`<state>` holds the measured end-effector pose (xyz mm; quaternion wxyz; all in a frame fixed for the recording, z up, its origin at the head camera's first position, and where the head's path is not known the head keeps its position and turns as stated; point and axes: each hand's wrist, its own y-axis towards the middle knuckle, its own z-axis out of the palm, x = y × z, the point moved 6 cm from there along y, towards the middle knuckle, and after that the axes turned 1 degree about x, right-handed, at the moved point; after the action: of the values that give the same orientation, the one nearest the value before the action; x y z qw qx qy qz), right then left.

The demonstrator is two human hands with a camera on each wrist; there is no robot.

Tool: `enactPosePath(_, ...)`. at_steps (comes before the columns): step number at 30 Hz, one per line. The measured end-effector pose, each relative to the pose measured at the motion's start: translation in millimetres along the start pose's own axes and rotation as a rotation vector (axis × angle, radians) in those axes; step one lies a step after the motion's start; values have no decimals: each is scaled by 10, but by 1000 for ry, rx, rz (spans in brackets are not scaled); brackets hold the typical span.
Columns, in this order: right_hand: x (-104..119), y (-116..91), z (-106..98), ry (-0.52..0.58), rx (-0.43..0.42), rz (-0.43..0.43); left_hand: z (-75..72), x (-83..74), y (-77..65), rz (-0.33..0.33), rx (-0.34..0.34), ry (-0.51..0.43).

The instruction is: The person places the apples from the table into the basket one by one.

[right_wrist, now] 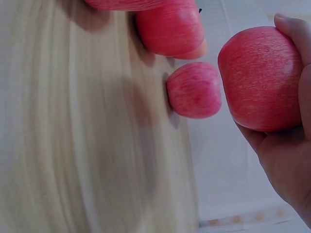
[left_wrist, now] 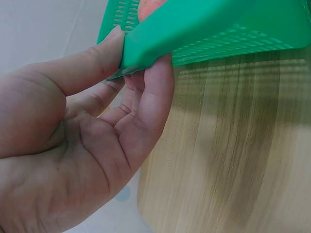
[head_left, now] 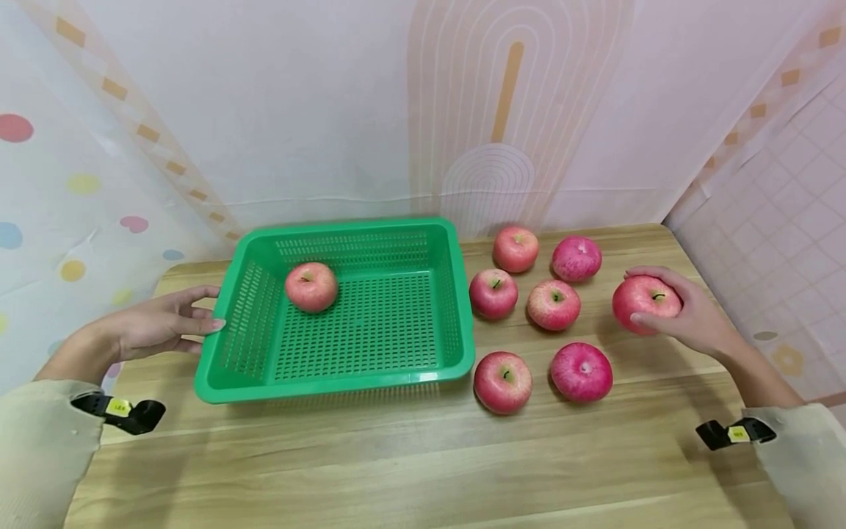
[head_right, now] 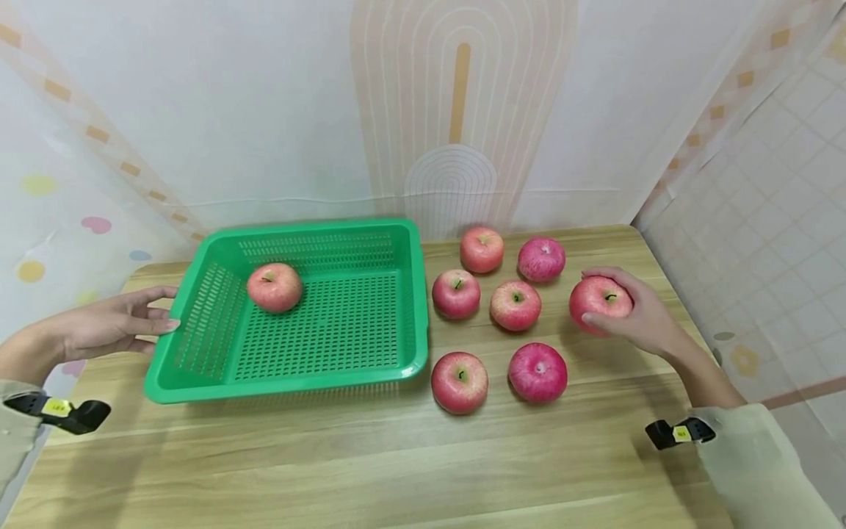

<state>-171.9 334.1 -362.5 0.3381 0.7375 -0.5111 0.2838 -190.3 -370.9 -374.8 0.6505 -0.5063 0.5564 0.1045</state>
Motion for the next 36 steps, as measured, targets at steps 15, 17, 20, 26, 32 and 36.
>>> enactPosePath(15, 126, 195, 63, 0, 52, -7, 2, 13, -3, 5, 13, -7)
enactPosePath(17, 140, 223, 75, 4, 57, -7, 4, 15, -7, 3, 11, -4)
enactPosePath(20, 181, 259, 91, 16, 65, -16, 4, 22, -9, -7, 8, 0)
enactPosePath(26, 276, 330, 103, 28, 75, -32, -1, 13, -2, 9, 17, -6)
enactPosePath(32, 348, 413, 118, 23, 83, -22, -10, 15, -1, -2, 1, 8)
enactPosePath(36, 384, 471, 138, 12, 78, 7, -6, 14, -2, -3, 2, 12)
